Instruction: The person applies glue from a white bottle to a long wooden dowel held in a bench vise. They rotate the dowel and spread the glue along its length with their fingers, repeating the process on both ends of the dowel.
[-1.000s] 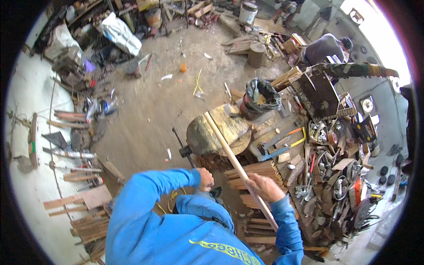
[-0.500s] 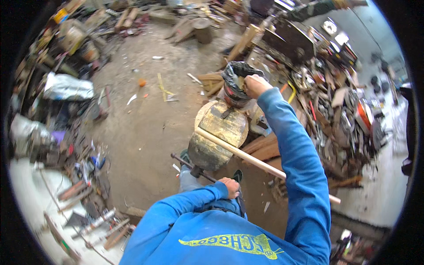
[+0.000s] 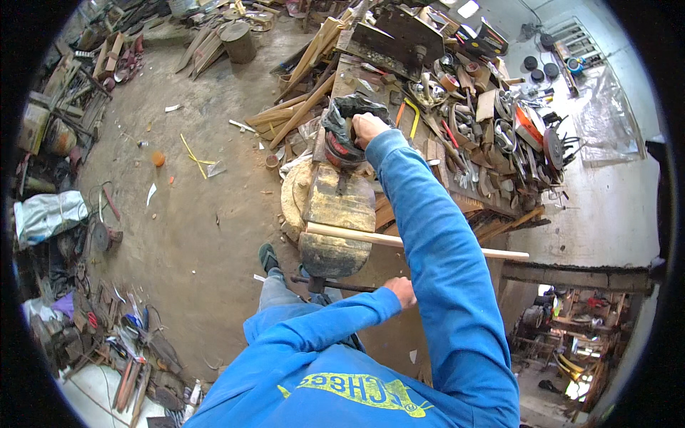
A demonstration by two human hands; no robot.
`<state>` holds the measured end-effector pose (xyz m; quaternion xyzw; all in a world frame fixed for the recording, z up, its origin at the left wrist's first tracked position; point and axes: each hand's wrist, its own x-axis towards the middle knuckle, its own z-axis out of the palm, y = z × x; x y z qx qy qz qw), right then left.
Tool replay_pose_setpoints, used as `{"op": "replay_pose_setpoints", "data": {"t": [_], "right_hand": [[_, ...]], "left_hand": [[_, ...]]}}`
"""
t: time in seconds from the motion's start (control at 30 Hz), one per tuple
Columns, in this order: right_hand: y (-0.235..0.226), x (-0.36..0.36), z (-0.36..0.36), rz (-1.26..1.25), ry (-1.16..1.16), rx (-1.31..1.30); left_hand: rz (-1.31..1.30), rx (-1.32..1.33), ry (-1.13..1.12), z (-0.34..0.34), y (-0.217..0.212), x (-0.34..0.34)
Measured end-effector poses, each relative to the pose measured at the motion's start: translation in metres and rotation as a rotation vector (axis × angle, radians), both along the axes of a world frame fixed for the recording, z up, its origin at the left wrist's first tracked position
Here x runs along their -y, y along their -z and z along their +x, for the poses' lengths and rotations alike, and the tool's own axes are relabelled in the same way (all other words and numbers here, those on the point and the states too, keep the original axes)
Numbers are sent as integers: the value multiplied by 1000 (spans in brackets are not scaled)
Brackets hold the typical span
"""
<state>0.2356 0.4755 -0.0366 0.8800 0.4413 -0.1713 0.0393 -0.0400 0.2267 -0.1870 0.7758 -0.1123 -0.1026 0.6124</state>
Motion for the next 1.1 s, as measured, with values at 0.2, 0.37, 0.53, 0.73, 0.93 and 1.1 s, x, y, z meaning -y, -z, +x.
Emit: {"op": "replay_pose_setpoints", "data": {"t": [0.2, 0.37, 0.53, 0.73, 0.93, 1.1], "right_hand": [[-55, 30, -28, 632, 71, -101], [-80, 96, -110, 914, 362, -184], [-30, 142, -196, 895, 690, -550], [24, 95, -245, 890, 293, -64], [21, 76, -241, 796, 111, -4], [27, 103, -229, 763, 135, -39]], "left_hand": [[70, 217, 0, 15, 24, 44], [345, 546, 572, 4, -37, 7], [-249, -158, 914, -65, -55, -142], [-346, -581, 295, -149, -47, -313], [-187, -532, -695, -197, -21, -332], [-421, -417, -1071, -170, -16, -312]]}}
